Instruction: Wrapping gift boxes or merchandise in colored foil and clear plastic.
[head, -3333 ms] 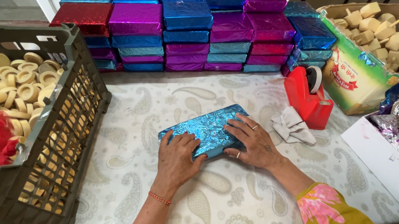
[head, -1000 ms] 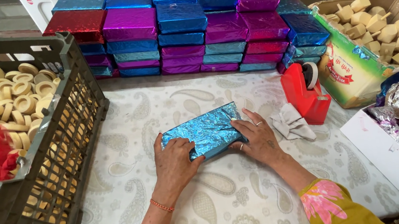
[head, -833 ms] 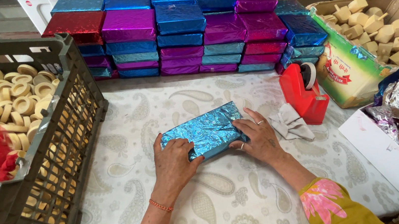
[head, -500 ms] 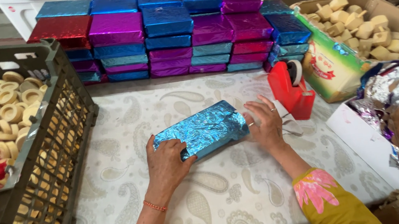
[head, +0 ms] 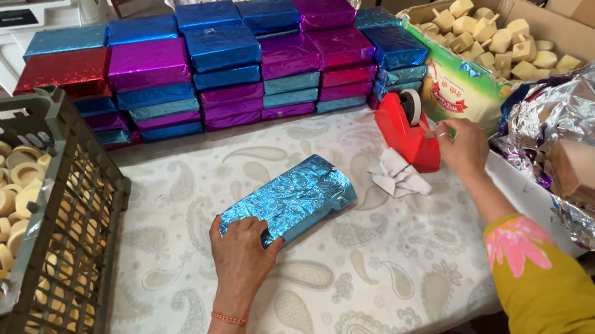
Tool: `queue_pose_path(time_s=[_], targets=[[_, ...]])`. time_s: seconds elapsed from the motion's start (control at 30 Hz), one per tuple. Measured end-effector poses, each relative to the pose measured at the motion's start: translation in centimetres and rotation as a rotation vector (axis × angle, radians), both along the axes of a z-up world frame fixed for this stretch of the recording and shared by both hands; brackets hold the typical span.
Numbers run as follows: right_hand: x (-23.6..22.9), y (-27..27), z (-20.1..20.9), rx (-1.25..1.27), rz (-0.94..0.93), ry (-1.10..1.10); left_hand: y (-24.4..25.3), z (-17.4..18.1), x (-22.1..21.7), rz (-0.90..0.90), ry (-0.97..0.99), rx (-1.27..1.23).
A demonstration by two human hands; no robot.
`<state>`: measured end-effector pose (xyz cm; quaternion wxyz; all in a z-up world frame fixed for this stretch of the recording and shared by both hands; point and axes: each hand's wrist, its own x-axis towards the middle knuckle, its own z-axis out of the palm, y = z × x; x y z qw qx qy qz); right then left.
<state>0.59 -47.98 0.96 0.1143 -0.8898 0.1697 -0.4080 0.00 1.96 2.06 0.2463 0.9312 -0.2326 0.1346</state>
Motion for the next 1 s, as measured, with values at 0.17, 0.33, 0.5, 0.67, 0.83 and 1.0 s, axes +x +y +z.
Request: queue_pose_path(time_s=[0.17, 0.33, 0.5, 0.67, 0.83, 1.0], targets=[[1.8, -3.0, 0.1, 0.249, -0.024, 0.245, 0.1, -0.4, 0.0, -0.010, -0.010, -0.016], [3.8, -4.4, -0.9, 0.491, -0.010, 0.345, 0.0, -0.4, 0.1, -0.010, -0.004, -0.021], [6.1, -9.5, -4.6, 0.694, 0.202, 0.303, 0.0, -0.7, 0.2, -0.026, -0.038, -0.043], [5.7, -7.7, -2.5, 0.794, 0.141, 0.348, 0.1, -0.1, 0.0, -0.022, -0.009, -0.011], [6.4, -8.6, -3.1, 0.808, 0.092, 0.360, 0.1, 0.0, 0.1, -0.025, -0.010, -0.007], [5.7, -6.8, -0.9, 0.828, 0.085, 0.355, 0.1, -0.5, 0.2, -0.032, -0.030, -0.033]])
